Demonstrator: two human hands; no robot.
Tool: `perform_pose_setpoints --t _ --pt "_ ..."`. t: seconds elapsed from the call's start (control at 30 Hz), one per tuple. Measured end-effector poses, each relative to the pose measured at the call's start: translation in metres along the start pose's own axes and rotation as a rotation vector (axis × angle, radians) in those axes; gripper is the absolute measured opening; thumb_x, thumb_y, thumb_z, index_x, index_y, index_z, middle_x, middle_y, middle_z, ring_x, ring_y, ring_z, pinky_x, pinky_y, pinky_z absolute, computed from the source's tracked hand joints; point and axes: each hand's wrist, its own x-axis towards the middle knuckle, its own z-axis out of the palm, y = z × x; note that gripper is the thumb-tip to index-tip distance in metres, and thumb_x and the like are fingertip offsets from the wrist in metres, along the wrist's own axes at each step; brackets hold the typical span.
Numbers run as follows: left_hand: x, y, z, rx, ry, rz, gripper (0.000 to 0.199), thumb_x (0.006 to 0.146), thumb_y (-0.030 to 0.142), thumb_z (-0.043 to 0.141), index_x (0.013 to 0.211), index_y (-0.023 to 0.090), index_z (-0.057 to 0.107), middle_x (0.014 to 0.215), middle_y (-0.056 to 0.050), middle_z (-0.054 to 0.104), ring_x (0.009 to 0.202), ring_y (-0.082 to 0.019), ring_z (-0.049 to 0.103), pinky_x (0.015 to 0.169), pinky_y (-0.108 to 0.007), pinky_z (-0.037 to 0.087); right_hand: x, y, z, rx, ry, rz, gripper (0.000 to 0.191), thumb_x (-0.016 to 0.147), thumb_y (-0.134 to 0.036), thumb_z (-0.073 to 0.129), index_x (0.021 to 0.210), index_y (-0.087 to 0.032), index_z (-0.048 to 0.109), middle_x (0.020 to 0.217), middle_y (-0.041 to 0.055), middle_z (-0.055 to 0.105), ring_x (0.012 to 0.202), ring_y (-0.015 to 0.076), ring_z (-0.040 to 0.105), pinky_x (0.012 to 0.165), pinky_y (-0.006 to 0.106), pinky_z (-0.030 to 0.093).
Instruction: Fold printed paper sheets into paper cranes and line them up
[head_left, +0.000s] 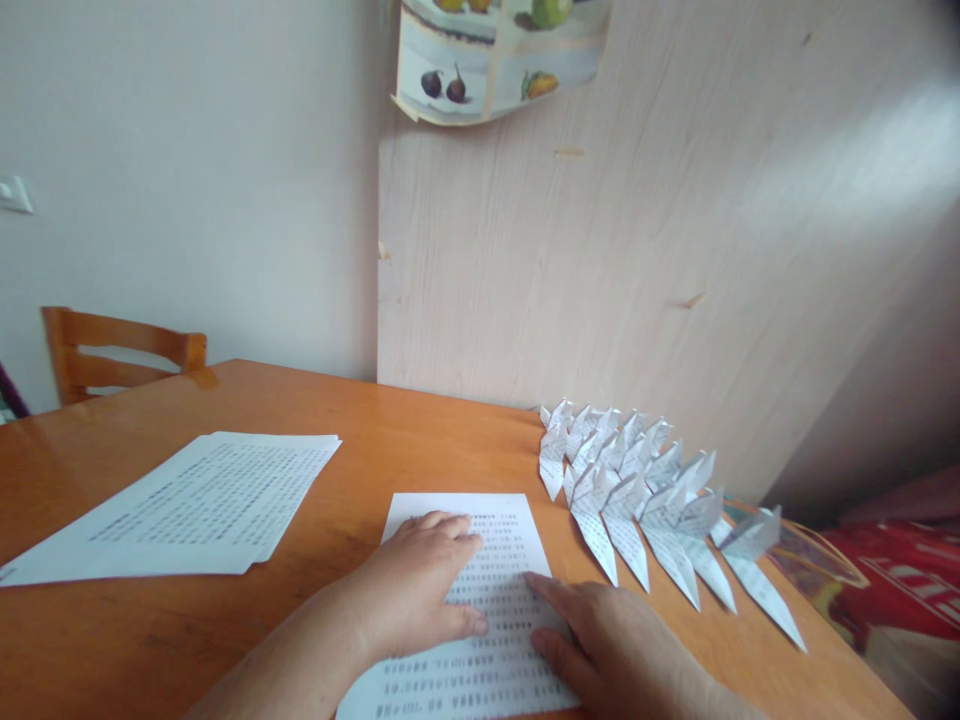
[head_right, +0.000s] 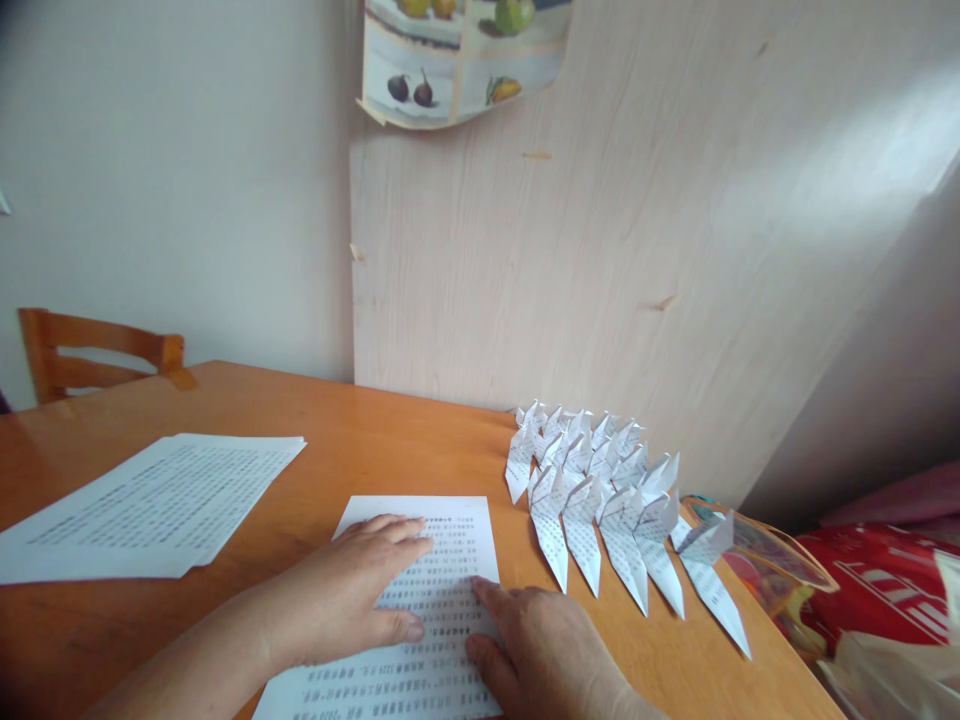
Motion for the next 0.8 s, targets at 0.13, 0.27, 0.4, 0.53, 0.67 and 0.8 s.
perform_pose_setpoints --t 0.13,0.27,0.4,0.53,0.67,0.8 --pt "0.0006 -0.0015 0.0017 -0.005 0.006 0.002 0.078 0.076 0.056 0.07 0.144 0.022 0.052 0.158 -0.012 0.038 0.146 -0.032 0.03 0.118 -0.047 0.026 0.0003 -0.0019 -0.0047 0.037 -0.099 0.001 0.046 0.089 -0.033 0.054 0.133 -0.023 0.063 0.104 0.0114 0.077 0.091 0.0316 0.073 0.075 0.037 0.054" --pt "0.0009 -0.0023 0.0024 -0.013 -0.001 -0.003 0.077 0.077 0.056 0.069 0.144 0.023 0.052 0.158 -0.011 0.038 0.146 -0.032 0.031 0.118 -0.046 0.027 0.0003 -0.004 -0.008 0.037 -0.11 0.008 0.046 0.09 -0.033 0.054 0.134 -0.023 0.062 0.106 0.0117 0.077 0.095 0.0306 0.073 0.079 0.036 0.053" --pt "0.0013 -0.0021 0.0024 -0.012 -0.002 -0.012 0.077 0.077 0.055 0.068 0.144 0.023 0.051 0.158 -0.011 0.037 0.146 -0.032 0.03 0.118 -0.046 0.026 0.0 -0.0056 -0.0087 0.04 -0.101 0.021 0.045 0.091 -0.035 0.054 0.134 -0.024 0.062 0.106 0.0108 0.077 0.094 0.0308 0.073 0.078 0.036 0.053" --pt "0.0012 0.0001 0.0 -0.016 0.002 -0.013 0.075 0.077 0.053 0.068 0.144 0.023 0.052 0.157 -0.011 0.038 0.146 -0.032 0.03 0.118 -0.047 0.027 -0.0006 -0.006 -0.008 0.035 -0.102 0.024 0.046 0.091 -0.036 0.053 0.134 -0.024 0.062 0.106 0.011 0.077 0.094 0.0317 0.073 0.077 0.037 0.053" --pt "-0.0001 0.0033 -0.0042 -0.013 -0.023 -0.031 0.075 0.077 0.053 0.067 0.144 0.023 0.052 0.159 -0.01 0.036 0.147 -0.033 0.028 0.118 -0.047 0.026 -0.0016 -0.0049 -0.007 0.033 -0.087 0.012 0.044 0.091 -0.036 0.054 0.133 -0.024 0.062 0.106 0.0109 0.077 0.094 0.0302 0.073 0.077 0.035 0.052" --pt "-0.0006 0.0046 -0.0056 -0.011 -0.028 -0.033 0.075 0.078 0.053 0.066 0.145 0.024 0.051 0.159 -0.009 0.036 0.148 -0.031 0.027 0.118 -0.046 0.025 -0.0023 -0.0053 -0.0078 0.024 -0.08 0.002 0.04 0.091 -0.037 0.054 0.128 -0.024 0.064 0.103 0.0103 0.077 0.09 0.0293 0.073 0.074 0.034 0.051"
